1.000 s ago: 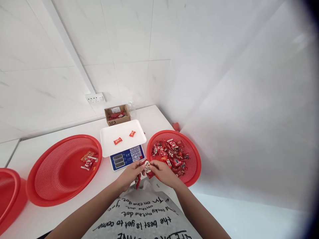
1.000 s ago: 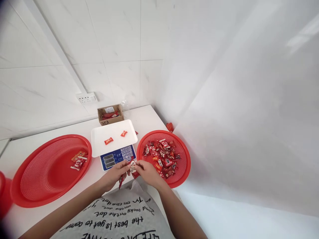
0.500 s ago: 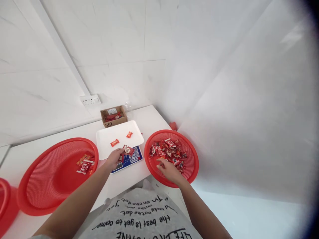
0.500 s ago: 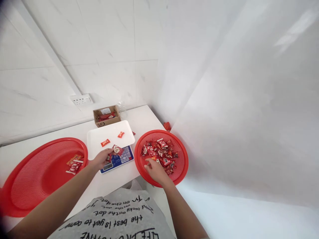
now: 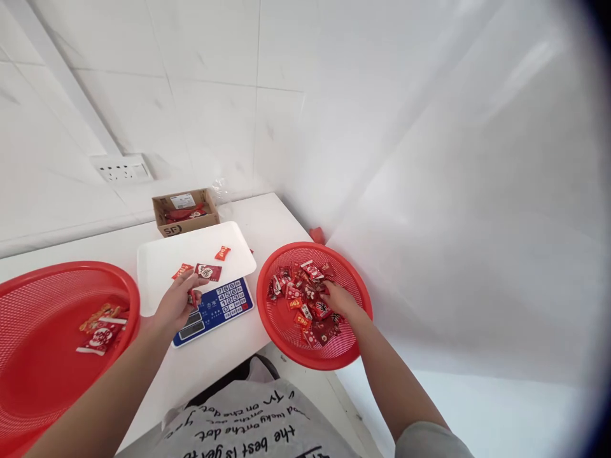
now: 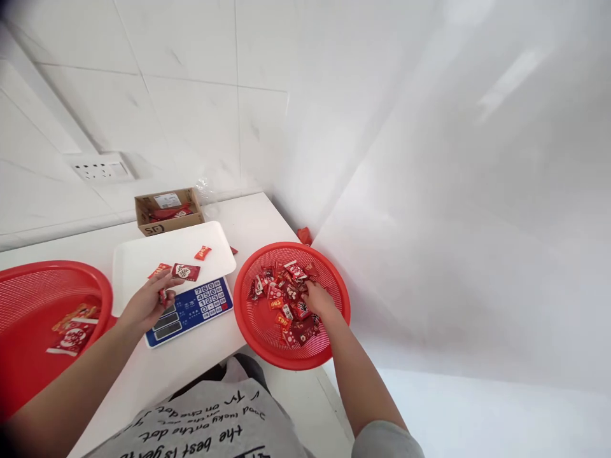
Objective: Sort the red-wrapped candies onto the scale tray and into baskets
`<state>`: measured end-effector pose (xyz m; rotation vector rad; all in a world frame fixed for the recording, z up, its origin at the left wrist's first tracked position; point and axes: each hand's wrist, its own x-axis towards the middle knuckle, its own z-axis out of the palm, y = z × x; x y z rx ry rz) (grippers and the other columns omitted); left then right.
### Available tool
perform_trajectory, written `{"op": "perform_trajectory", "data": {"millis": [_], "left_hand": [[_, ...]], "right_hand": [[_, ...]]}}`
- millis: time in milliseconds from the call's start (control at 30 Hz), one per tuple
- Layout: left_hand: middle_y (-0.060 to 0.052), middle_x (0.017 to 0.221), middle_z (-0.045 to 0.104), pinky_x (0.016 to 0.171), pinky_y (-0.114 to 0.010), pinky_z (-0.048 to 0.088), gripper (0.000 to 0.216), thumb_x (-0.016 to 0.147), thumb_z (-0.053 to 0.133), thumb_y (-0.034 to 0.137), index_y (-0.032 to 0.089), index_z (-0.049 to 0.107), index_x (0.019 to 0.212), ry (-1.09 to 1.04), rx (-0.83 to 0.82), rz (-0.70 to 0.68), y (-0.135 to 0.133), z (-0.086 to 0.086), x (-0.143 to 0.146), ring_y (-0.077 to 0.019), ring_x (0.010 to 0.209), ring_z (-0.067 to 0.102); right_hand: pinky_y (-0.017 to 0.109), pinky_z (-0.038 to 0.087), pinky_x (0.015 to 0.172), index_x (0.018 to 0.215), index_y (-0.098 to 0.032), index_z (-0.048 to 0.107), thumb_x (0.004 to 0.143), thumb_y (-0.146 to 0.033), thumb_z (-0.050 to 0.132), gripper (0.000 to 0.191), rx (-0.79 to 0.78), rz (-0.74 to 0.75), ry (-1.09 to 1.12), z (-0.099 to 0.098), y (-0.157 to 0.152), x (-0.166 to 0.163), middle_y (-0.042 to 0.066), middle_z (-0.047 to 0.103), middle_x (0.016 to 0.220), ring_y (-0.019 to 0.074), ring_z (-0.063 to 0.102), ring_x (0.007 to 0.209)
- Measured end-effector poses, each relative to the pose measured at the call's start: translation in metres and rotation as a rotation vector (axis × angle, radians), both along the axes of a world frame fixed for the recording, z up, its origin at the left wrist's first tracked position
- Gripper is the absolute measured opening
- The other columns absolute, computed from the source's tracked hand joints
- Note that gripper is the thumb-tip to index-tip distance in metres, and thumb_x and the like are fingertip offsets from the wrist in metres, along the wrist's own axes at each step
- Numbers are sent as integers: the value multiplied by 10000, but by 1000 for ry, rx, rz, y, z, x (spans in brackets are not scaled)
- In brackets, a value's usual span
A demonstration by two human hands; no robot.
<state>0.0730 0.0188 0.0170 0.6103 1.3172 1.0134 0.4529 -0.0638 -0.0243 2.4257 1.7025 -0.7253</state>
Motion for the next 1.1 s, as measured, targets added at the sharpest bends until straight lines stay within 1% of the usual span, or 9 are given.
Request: {"op": "perform_trajectory", "data": {"millis": [167,367,467,533,600,733,833,933,1100], "left_hand": [[-16,706,647,379,-159,390,292,707,728,305,149,642,939,-48,38,-99,-26,-2,-2,-64,455,456],[-15,683,650,418,-163,400,275,673,756,309,146,671,878,-67,-22,-116,-44,-7,-1,-65,475,450],[-17,688,650,415,-155,388,253,691,747,299,145,678,879,-88,-50,-125,-49,-7,3,-63,476,458],[-18,688,648,404,-153,379,229,718,729,302,147,679,879,-108,-92,-123,-55,1,6,-62,471,462],[-20,681,642,404,-153,388,178,760,693,282,143,678,870,-133,-167,-109,-63,16,9,-60,466,469],[-32,664,634,407,-159,413,132,856,578,224,128,663,825,-165,-321,-64,-78,63,14,-61,457,489],[-46,679,643,414,-177,437,184,890,526,215,122,655,796,-138,-336,-57,-84,90,15,-75,470,514],[-59,725,659,437,-202,469,178,887,532,208,120,663,805,-111,-301,-80,-85,96,16,-93,503,545],[-65,788,668,519,-238,534,180,896,528,221,125,668,836,-148,-315,-119,-91,85,24,-118,589,598]], "right_hand": [[352,410,915,1395,-172,397,888,-313,493,535,-37,64,-31,-10,28,4,199,431,1415,308,527,1200],[391,411,928,1453,-113,272,804,-478,598,813,-129,117,-8,-29,44,9,258,444,1388,361,513,1210],[388,413,929,1477,-117,207,781,-487,625,892,-147,138,11,-33,42,10,255,432,1404,359,509,1215],[397,411,936,1485,-122,186,793,-450,619,880,-157,142,19,-30,37,8,254,388,1439,361,486,1239],[417,405,945,1484,-124,196,813,-399,600,830,-168,142,28,-21,30,4,249,371,1454,367,464,1259],[391,414,945,1442,-173,322,831,-327,577,679,-184,165,80,7,8,-4,187,443,1427,322,481,1248],[356,449,895,1391,-207,417,822,-305,589,603,-213,182,119,23,-11,-8,147,537,1350,285,564,1151],[350,468,856,1354,-209,467,790,-307,628,594,-232,185,124,24,-26,-12,133,552,1331,282,586,1115],[356,458,846,1324,-229,472,786,-263,625,561,-219,148,61,10,-33,-21,146,459,1414,292,542,1176]]}}
